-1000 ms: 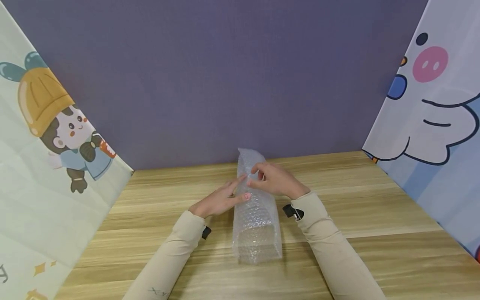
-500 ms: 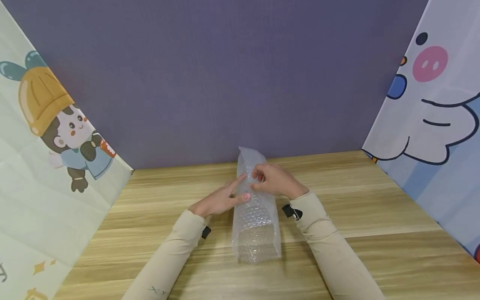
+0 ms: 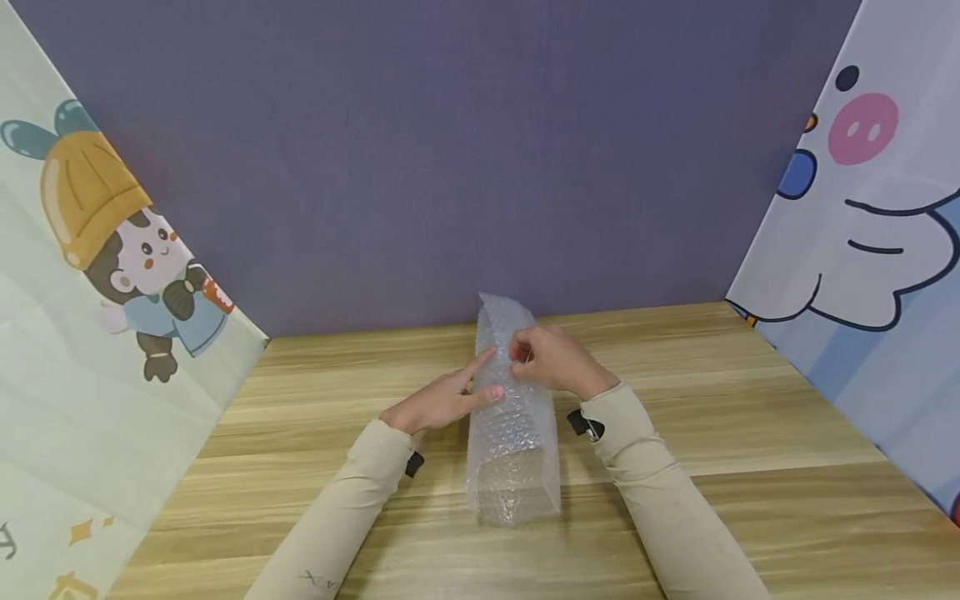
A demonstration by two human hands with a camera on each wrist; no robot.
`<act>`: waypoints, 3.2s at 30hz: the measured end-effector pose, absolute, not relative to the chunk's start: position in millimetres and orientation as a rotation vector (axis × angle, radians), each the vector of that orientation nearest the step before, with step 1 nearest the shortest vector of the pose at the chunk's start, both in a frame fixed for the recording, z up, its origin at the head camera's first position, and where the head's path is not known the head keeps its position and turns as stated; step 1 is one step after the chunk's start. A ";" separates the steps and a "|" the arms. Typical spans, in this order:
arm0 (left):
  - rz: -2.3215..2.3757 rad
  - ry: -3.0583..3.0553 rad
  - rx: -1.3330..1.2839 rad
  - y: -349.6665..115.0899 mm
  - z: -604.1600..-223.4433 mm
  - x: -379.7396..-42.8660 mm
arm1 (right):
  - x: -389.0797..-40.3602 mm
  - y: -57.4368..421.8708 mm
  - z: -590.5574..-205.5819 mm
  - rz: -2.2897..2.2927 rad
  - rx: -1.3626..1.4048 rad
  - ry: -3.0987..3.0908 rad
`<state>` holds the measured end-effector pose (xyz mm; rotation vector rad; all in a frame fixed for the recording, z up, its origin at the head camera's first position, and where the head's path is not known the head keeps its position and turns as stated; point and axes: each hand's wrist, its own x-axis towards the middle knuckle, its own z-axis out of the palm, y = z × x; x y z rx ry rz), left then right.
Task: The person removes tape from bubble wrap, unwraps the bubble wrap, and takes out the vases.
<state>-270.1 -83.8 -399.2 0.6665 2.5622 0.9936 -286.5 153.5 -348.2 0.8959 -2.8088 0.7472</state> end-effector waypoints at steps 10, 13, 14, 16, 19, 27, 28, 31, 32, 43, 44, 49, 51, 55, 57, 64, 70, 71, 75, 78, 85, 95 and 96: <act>1.014 2.538 0.636 -81.8 -399.9 -270.6 | -286.6 150.7 -353.2 0.691 0.846 -2.742; 1.013 2.539 0.634 -81.6 -400.1 -271.0 | -286.0 149.0 -354.7 0.662 0.843 -2.710; 1.013 2.540 0.633 -81.5 -400.0 -271.1 | -285.9 148.6 -355.2 0.662 0.843 -2.701; 1.012 2.540 0.629 -81.3 -399.9 -271.2 | -285.8 147.7 -356.2 0.651 0.842 -2.686; 1.005 2.546 0.625 -80.9 -400.0 -271.0 | -286.7 146.7 -358.6 0.643 0.835 -2.683; 1.005 2.546 0.623 -78.3 -400.9 -269.9 | -288.5 148.9 -361.1 0.635 0.828 -2.679; 1.005 2.545 0.622 -78.4 -401.1 -269.8 | -288.6 149.1 -361.3 0.629 0.830 -2.674; 1.004 2.547 0.621 -78.7 -402.0 -270.1 | -289.3 149.8 -361.8 0.616 0.845 -2.653; 1.000 2.551 0.622 -78.8 -402.4 -270.3 | -289.4 150.0 -361.9 0.612 0.849 -2.648; 0.990 2.555 0.617 -79.9 -402.2 -269.9 | -291.6 154.1 -362.1 0.628 0.829 -2.653; 0.989 2.554 0.617 -80.0 -402.3 -270.1 | -291.7 154.3 -362.0 0.625 0.826 -2.658; 0.984 2.556 0.620 -80.1 -402.9 -270.8 | -291.9 154.1 -361.3 0.622 0.803 -2.674; 0.983 2.557 0.620 -80.2 -402.5 -270.8 | -291.6 154.2 -361.1 0.624 0.795 -2.675; 0.974 2.563 0.624 -80.0 -401.3 -270.1 | -290.7 153.9 -360.3 0.629 0.788 -2.676; 0.969 2.568 0.626 -79.8 -400.7 -269.6 | -290.3 154.2 -359.8 0.633 0.784 -2.677; 0.948 2.589 0.636 -80.3 -400.4 -270.6 | -292.0 158.2 -358.5 0.698 0.796 -2.684; 0.947 2.598 0.643 -81.0 -399.5 -270.4 | -293.7 162.4 -356.5 0.759 0.818 -2.682; 0.948 2.598 0.643 -81.1 -399.4 -270.4 | -293.5 162.7 -356.2 0.767 0.819 -2.686; 0.956 2.595 0.649 -81.3 -398.9 -270.6 | -293.5 164.0 -356.0 0.791 0.824 -2.696; 0.957 2.596 0.655 -81.5 -398.8 -270.6 | -293.6 165.4 -355.6 0.808 0.829 -2.692; 0.955 2.602 0.662 -81.7 -399.6 -270.3 | -295.1 173.3 -352.7 0.841 0.840 -2.705; 0.944 2.612 0.661 -81.2 -401.5 -270.2 | -295.5 192.8 -342.6 0.941 0.818 -2.799; 0.943 2.613 0.662 -81.0 -401.6 -270.3 | -295.4 194.7 -341.9 0.956 0.812 -2.810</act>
